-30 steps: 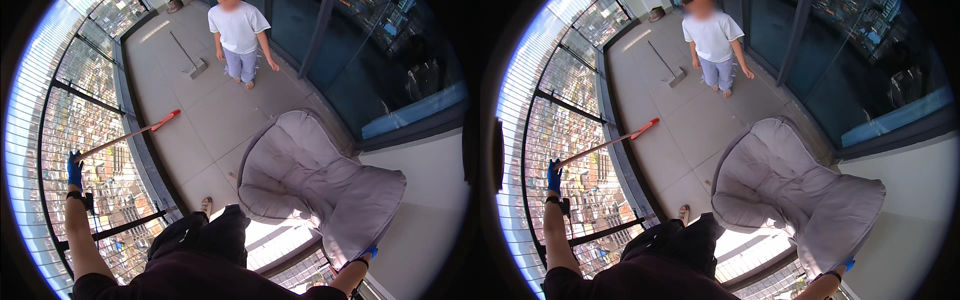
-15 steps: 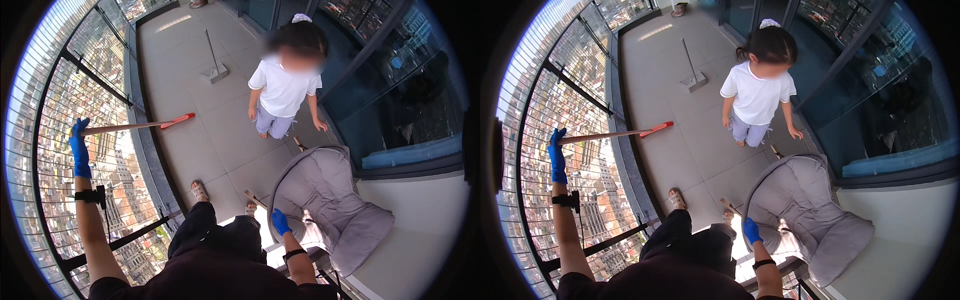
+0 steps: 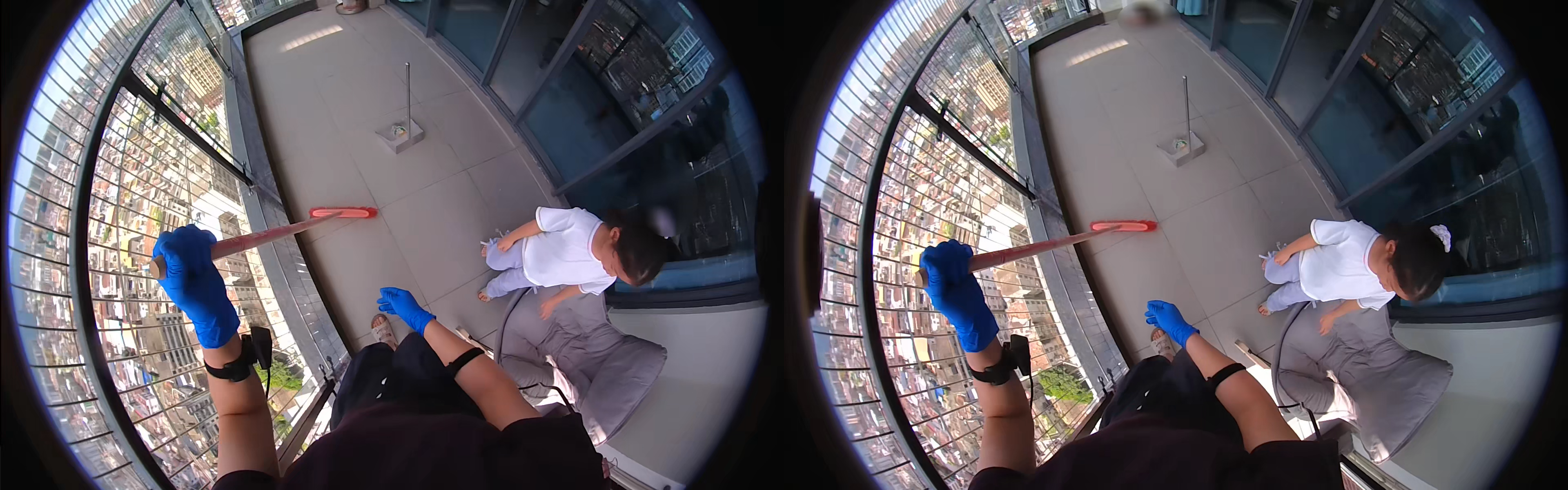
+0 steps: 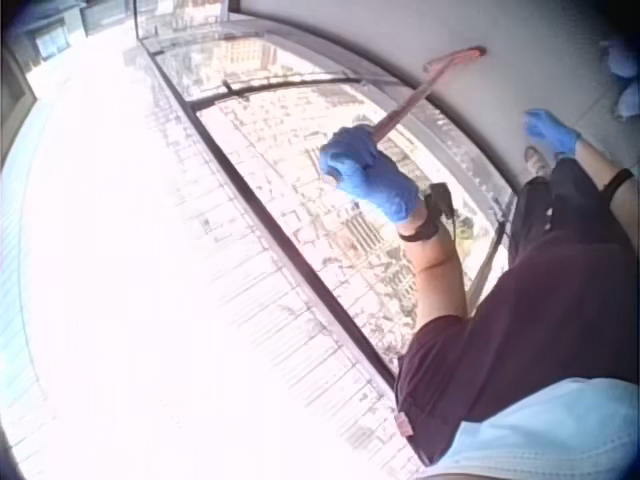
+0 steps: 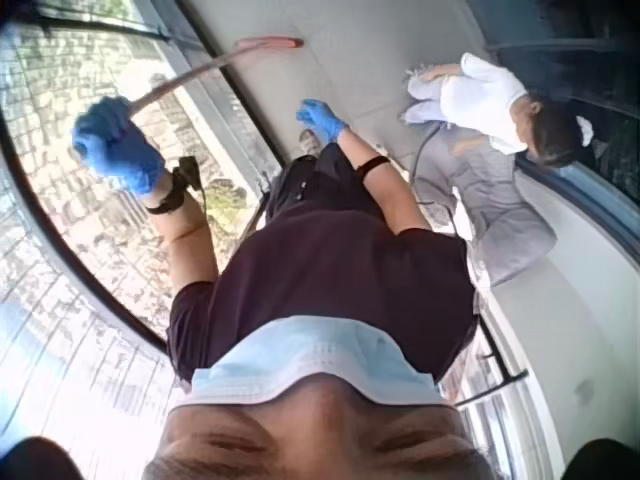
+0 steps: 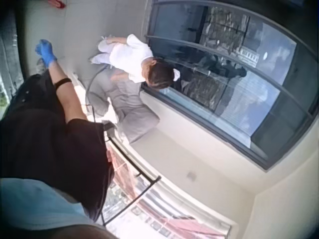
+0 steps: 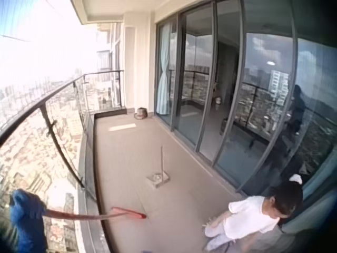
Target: Sweeping the balcony floor with a broom and dustpan.
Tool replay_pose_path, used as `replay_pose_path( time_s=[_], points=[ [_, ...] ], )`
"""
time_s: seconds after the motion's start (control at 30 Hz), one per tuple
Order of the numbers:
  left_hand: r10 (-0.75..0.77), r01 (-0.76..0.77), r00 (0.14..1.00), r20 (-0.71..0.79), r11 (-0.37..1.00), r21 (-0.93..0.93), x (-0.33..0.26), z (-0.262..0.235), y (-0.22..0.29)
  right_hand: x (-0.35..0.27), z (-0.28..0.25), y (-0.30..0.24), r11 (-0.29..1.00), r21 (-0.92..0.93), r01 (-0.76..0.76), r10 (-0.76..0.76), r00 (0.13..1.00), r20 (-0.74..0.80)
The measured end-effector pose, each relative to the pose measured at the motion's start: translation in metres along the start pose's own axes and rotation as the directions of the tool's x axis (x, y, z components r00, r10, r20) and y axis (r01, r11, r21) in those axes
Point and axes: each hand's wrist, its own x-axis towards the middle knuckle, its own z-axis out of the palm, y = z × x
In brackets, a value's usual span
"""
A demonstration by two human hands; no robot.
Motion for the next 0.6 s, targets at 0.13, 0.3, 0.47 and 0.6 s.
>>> replay_pose_path(
  time_s=[0.13, 0.3, 0.47, 0.6],
  points=[
    [0.06, -0.006, 0.957, 0.285, 0.982, -0.188, 0.023, 0.017, 0.04, 0.013, 0.02, -0.055, 0.893, 0.401, -0.204, 0.153, 0.976, 0.156],
    [0.167, 0.049, 0.794, 0.584, 0.94, -0.337, 0.06, -0.009, 0.04, 0.042, 0.045, -0.111, 0.449, 0.813, -0.37, 0.327, 0.915, 0.235],
    [0.105, 0.401, 0.674, 0.732, 0.78, -0.481, 0.123, 0.018, -0.027, 0.143, -0.034, -0.056, 0.48, 0.871, -0.102, 0.074, 0.994, 0.076],
    [-0.458, 0.497, 0.854, 0.247, 0.858, -0.126, 0.148, 0.03, -0.115, 0.142, -0.023, -0.1, 0.387, 0.922, -0.001, 0.312, 0.941, -0.13]
  ],
)
